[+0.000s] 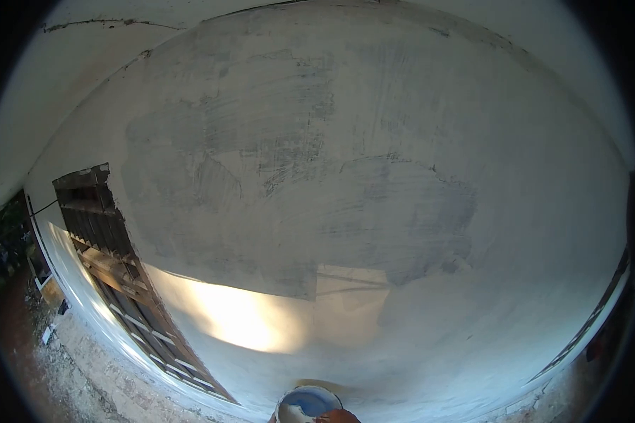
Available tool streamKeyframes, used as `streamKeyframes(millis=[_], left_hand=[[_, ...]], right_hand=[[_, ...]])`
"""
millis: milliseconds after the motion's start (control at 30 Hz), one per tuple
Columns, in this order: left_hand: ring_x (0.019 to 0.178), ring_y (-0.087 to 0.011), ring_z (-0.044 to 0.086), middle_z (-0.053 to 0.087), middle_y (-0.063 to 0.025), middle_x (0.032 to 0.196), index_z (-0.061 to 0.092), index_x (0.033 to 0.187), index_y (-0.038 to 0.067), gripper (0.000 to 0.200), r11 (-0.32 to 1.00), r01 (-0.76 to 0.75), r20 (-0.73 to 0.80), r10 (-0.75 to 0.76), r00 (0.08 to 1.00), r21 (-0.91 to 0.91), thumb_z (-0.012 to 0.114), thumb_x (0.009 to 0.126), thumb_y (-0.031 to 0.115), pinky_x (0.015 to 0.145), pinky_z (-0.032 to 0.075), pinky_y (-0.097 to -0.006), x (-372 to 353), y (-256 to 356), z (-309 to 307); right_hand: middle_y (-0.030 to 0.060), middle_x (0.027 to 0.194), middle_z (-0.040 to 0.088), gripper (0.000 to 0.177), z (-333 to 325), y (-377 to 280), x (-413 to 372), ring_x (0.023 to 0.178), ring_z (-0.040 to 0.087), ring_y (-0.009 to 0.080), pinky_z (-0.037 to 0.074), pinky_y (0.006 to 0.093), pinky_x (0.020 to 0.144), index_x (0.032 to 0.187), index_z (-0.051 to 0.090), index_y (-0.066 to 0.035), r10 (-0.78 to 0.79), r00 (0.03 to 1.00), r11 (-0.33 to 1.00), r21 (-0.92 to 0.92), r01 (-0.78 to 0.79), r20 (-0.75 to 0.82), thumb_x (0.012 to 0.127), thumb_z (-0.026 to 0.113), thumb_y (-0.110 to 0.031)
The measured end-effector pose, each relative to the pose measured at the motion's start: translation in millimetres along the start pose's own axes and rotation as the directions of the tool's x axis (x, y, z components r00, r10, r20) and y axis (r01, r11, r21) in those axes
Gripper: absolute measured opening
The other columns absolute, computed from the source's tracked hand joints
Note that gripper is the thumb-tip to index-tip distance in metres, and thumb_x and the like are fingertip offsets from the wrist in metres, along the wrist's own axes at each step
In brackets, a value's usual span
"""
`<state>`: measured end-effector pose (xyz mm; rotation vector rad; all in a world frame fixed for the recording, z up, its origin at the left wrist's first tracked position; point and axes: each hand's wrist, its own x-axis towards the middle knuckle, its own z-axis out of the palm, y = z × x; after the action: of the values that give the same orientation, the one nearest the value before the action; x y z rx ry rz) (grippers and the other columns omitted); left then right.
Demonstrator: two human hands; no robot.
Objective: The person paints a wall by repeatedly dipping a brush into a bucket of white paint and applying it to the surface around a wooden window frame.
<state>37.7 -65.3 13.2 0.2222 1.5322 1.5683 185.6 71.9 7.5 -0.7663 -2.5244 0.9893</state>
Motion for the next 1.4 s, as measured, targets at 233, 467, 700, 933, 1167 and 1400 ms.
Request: streamKeyframes(millis=[233, 467, 700, 933, 1167, 1400], left_hand=[[0.052, -0.0241, 0.062, 0.061, -0.0151, 0.072, 0.038, 0.138, -0.007, 0.053, 0.993, -0.110, -0.170, 0.117, 0.979, 0.049, 0.052, 0.087, 0.005, 0.047, 0.060, -0.0397, 11, -17, -37], [0.054, -0.0267, 0.066, 0.063, -0.0155, 0.080, 0.035, 0.137, -0.012, 0.052, 0.947, -0.277, -0.242, 0.234, 0.942, -0.161, 0.048, 0.088, -0.001, 0.047, 0.060, -0.0362, -20, 31, -54], [0.057, -0.0262, 0.066, 0.062, -0.0165, 0.084, 0.049, 0.115, -0.017, 0.033, 0.928, -0.339, -0.397, 0.256, 0.881, -0.153, 0.050, 0.089, 0.002, 0.047, 0.060, -0.0336, -35, 44, -63], [0.058, -0.0253, 0.066, 0.063, -0.0183, 0.084, 0.055, 0.098, -0.016, 0.022, 0.936, -0.306, -0.429, 0.208, 0.879, -0.172, 0.050, 0.091, 0.004, 0.049, 0.061, -0.0324, -38, 45, -64], [0.058, -0.0263, 0.067, 0.063, -0.0190, 0.085, 0.053, 0.101, -0.018, 0.023, 0.934, -0.309, -0.450, 0.201, 0.870, -0.179, 0.050, 0.090, 0.002, 0.048, 0.061, -0.0337, -34, 38, -70], [0.066, -0.0296, 0.068, 0.064, -0.0220, 0.094, 0.036, 0.135, -0.011, 0.052, 0.944, -0.260, -0.439, 0.149, 0.886, -0.204, 0.047, 0.086, 0.001, 0.050, 0.062, -0.0363, -32, 40, -78]], right_hand=[[0.0170, 0.080, 0.069, 0.034, -25, -30, 30, 0.071, 0.066, 0.0294, 0.050, 0.0355, 0.068, 0.105, 0.069, -0.004, 0.155, 0.965, 0.967, 0.167, -0.193, 0.213, 0.093, 0.058, -0.034], [0.0081, 0.072, 0.066, 0.028, -31, -66, 46, 0.062, 0.051, 0.0068, 0.044, 0.0243, 0.058, 0.107, 0.066, 0.003, 0.080, 0.981, 0.888, 0.435, -0.151, 0.176, 0.092, 0.063, -0.021], [-0.0025, 0.061, 0.051, 0.024, -17, -79, 52, 0.054, 0.042, 0.0044, 0.034, 0.0230, 0.049, 0.101, 0.065, 0.005, 0.027, 0.997, 0.868, 0.494, -0.057, 0.067, 0.092, 0.061, -0.017], [0.0039, 0.059, 0.057, 0.019, -2, -71, 57, 0.051, 0.048, 0.0065, 0.037, 0.0248, 0.047, 0.100, 0.065, 0.005, -0.122, 0.986, 0.910, 0.383, 0.158, -0.118, 0.088, 0.064, -0.010], [0.0062, 0.058, 0.056, 0.017, 21, -47, 70, 0.049, 0.050, 0.0091, 0.039, 0.0275, 0.046, 0.098, 0.064, 0.003, -0.401, 0.900, 0.898, 0.119, 0.423, -0.172, 0.087, 0.064, -0.011], [-0.0037, 0.057, 0.044, 0.024, 8, -74, 75, 0.045, 0.035, 0.0043, 0.027, 0.0221, 0.041, 0.097, 0.063, 0.001, 0.132, 0.927, 0.525, 0.769, -0.365, 0.350, 0.095, 0.057, -0.022]])
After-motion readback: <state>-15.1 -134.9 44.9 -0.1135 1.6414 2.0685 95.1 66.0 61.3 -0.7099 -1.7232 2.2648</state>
